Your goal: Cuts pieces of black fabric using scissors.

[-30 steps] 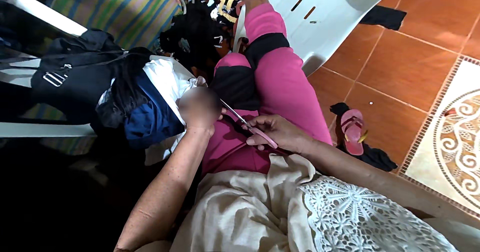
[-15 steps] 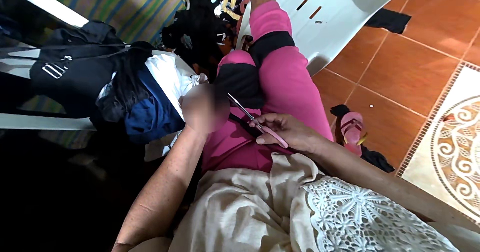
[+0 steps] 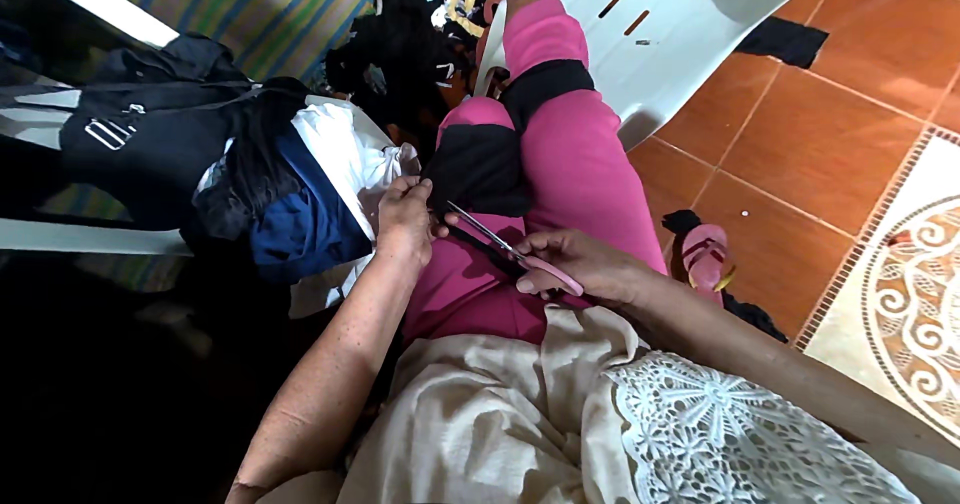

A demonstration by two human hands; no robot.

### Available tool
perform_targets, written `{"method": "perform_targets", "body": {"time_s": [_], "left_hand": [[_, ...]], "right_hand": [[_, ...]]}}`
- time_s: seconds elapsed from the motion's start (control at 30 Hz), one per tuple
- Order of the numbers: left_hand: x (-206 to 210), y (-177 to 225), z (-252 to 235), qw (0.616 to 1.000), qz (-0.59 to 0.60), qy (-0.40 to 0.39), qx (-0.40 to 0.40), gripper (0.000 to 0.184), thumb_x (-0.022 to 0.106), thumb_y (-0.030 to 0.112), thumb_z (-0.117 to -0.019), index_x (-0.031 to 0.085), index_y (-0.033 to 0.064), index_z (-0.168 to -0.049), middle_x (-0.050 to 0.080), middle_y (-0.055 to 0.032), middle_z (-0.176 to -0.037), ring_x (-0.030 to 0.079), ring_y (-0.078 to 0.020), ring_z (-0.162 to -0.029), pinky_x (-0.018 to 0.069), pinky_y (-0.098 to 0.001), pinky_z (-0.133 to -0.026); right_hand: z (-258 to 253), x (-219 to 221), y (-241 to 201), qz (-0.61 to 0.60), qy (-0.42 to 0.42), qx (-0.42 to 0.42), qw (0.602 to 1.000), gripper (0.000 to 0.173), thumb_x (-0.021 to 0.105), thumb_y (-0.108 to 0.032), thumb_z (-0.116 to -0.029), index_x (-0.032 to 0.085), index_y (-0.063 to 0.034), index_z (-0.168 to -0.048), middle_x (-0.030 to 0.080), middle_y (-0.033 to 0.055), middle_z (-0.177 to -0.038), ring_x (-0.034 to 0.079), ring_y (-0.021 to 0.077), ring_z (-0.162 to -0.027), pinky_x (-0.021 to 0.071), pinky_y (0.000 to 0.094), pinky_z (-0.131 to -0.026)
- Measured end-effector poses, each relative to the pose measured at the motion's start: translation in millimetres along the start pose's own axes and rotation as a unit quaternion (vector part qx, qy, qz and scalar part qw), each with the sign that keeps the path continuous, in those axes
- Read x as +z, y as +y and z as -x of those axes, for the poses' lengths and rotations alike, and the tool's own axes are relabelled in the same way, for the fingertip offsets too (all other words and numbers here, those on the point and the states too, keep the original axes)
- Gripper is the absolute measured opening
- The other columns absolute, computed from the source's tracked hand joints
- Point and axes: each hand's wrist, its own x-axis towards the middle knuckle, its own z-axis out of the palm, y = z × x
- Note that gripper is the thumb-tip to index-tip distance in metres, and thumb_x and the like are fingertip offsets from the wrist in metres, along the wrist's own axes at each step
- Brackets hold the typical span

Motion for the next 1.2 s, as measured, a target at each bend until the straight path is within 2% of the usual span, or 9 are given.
{"method": "perform_targets", "body": {"time_s": [0.1,0.23,0.37,0.43,0.5,0.6,0.8,0.9,1.2], "left_hand": [[2,-3,-1,1.000,0.006,0.001,0.003,0.010,0.047,0.017,-0.1095,0.052,0.0098,-0.114,0.059,-0.0076,-0.086,0.055,-0.0107,-0.049,0.0470,-0.0220,-0.040],[4,2,2,1.000,0.014,0.001,0.001,0.009,0.047,0.013,-0.1091,0.052,0.0072,-0.113,0.060,-0.0093,-0.086,0.057,-0.0129,-0.051,0.0492,-0.0241,-0.042],[2,3,0,1.000,0.018,-0.001,0.008,0.009,0.046,0.012,-0.1090,0.053,0.0063,-0.111,0.060,-0.0086,-0.084,0.057,-0.0124,-0.050,0.0486,-0.0235,-0.041],[0,2,-1,1.000,0.017,0.001,0.009,0.009,0.046,0.012,-0.1089,0.053,0.0062,-0.111,0.060,-0.0084,-0.084,0.056,-0.0120,-0.049,0.0478,-0.0230,-0.040],[0,0,-3,1.000,0.015,0.002,0.012,0.008,0.047,0.012,-0.1087,0.053,0.0061,-0.110,0.060,-0.0082,-0.084,0.055,-0.0115,-0.048,0.0473,-0.0223,-0.040],[1,0,-1,1.000,0.009,0.001,0.014,0.009,0.047,0.013,-0.1089,0.053,0.0066,-0.111,0.060,-0.0082,-0.084,0.055,-0.0115,-0.049,0.0477,-0.0224,-0.041],[5,4,8,1.000,0.009,-0.001,0.015,0.011,0.046,0.014,-0.1095,0.053,0.0074,-0.114,0.060,-0.0077,-0.084,0.056,-0.0112,-0.051,0.0477,-0.0221,-0.042],[3,4,8,1.000,0.014,0.003,0.021,0.010,0.047,0.015,-0.1094,0.053,0.0072,-0.113,0.060,-0.0071,-0.079,0.055,-0.0105,-0.049,0.0466,-0.0214,-0.041],[4,0,5,0.999,0.031,0.018,0.031,0.009,0.047,0.014,-0.1093,0.053,0.0072,-0.110,0.057,-0.0064,-0.080,0.053,-0.0099,-0.048,0.0465,-0.0205,-0.041]], "right_hand": [[6,-5,1,0.006,0.004,0.000,1.000,0.024,0.078,-0.017,-0.0829,0.067,-0.0085,-0.102,0.062,-0.0084,-0.074,0.058,0.0002,-0.060,0.0504,0.0165,-0.058],[10,-7,-1,0.014,0.009,-0.007,1.000,0.029,0.078,-0.019,-0.0827,0.066,-0.0086,-0.107,0.061,-0.0092,-0.080,0.055,-0.0030,-0.065,0.0472,0.0140,-0.060],[8,-15,11,-0.077,0.048,-0.051,0.995,0.036,0.079,-0.020,-0.0811,0.064,-0.0100,-0.112,0.064,-0.0057,-0.084,0.053,-0.0016,-0.060,0.0437,0.0139,-0.052],[10,-27,20,-0.109,0.069,-0.074,0.989,0.038,0.077,-0.024,-0.0822,0.064,-0.0099,-0.115,0.067,-0.0019,-0.087,0.056,0.0015,-0.061,0.0440,0.0159,-0.051],[19,-38,24,-0.126,0.078,-0.083,0.986,0.032,0.075,-0.025,-0.0850,0.065,-0.0115,-0.112,0.070,0.0004,-0.086,0.061,0.0038,-0.064,0.0457,0.0163,-0.051],[31,-46,24,-0.146,0.055,-0.090,0.984,0.020,0.073,-0.024,-0.0878,0.066,-0.0128,-0.103,0.069,-0.0013,-0.079,0.062,0.0025,-0.059,0.0465,0.0143,-0.048],[22,-16,6,-0.066,0.005,-0.054,0.996,0.024,0.073,-0.020,-0.0857,0.066,-0.0098,-0.107,0.066,-0.0074,-0.081,0.063,0.0013,-0.066,0.0533,0.0167,-0.061],[13,-5,1,-0.022,-0.009,-0.033,0.999,0.025,0.076,-0.019,-0.0841,0.067,-0.0090,-0.105,0.063,-0.0087,-0.077,0.057,-0.0008,-0.062,0.0491,0.0154,-0.058],[1,1,-6,-0.041,-0.030,-0.003,0.999,0.018,0.073,-0.017,-0.0879,0.065,-0.0078,-0.102,0.064,-0.0057,-0.078,0.060,0.0012,-0.061,0.0523,0.0165,-0.059]]}}
